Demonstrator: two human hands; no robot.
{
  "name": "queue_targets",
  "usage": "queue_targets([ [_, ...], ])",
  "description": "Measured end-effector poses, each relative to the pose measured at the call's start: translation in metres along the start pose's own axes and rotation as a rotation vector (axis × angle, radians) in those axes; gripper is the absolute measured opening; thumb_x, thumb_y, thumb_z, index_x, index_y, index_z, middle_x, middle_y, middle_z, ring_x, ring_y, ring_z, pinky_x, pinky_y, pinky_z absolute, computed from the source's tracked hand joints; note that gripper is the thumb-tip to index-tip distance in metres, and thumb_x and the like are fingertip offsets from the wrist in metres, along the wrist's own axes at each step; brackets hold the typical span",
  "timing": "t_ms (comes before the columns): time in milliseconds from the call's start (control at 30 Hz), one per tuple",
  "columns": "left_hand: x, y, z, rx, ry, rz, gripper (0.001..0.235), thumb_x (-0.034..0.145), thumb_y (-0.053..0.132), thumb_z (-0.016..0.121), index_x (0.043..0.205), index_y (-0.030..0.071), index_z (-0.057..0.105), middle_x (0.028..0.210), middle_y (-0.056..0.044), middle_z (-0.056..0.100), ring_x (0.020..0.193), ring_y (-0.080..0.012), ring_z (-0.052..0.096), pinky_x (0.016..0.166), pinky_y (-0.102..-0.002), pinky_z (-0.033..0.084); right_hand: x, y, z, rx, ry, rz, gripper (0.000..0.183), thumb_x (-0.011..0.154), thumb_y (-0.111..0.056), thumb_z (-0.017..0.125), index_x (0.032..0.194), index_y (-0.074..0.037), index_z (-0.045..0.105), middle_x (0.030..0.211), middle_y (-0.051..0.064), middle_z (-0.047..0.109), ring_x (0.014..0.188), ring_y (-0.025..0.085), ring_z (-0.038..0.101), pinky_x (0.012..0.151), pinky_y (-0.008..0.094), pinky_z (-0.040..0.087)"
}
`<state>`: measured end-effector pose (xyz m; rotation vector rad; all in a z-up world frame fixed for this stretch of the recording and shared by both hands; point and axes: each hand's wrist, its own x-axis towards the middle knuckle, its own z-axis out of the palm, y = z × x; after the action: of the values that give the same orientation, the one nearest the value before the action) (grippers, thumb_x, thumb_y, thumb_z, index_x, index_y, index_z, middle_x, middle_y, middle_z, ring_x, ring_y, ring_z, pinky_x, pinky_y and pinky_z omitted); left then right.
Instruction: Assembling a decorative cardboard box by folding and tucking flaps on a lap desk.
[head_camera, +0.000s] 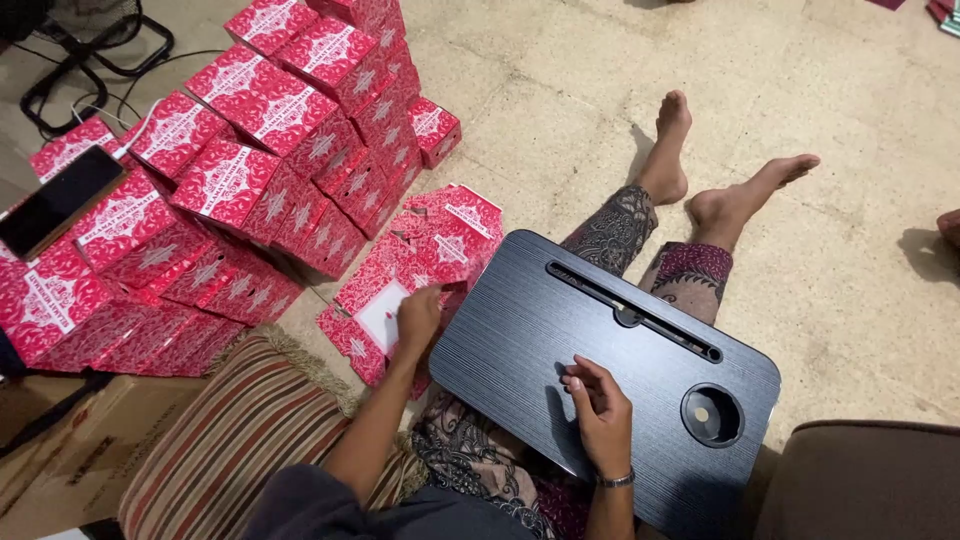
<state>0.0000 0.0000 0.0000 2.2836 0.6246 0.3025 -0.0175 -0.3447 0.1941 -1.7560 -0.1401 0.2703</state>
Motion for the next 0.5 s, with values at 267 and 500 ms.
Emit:
queue_targets([
  [267,-0.013,0.121,-0.154,-0.177,0.140,-0.207,0.019,0.104,0.011,0.058,0.116,0.006,0.071,0.085,-0.010,0.068,0.071,-0.0186,0.067,0.055,-0.030,0.059,-0.001,-0.002,0.000,0.011,0.016,-0.004,0.038,0.095,-0.021,0.062,0.130,-0.004,0.066,0.111,0.012,0.076,0.101,0.022,0.076,0.092,0.033,0.062],
  [500,-0.061,0.209,-0.269,-0.516,0.329,-0.378,0.020,0.108,0.018,0.055,0.122,0.009,0.066,0.098,-0.014,0.069,0.079,-0.0233,0.072,0.051,-0.031,0.068,-0.003,0.001,0.003,0.017,0.034,-0.021,0.039,0.096,-0.023,0.063,0.129,-0.004,0.066,0.110,0.012,0.076,0.098,0.022,0.075,0.090,0.033,0.061],
])
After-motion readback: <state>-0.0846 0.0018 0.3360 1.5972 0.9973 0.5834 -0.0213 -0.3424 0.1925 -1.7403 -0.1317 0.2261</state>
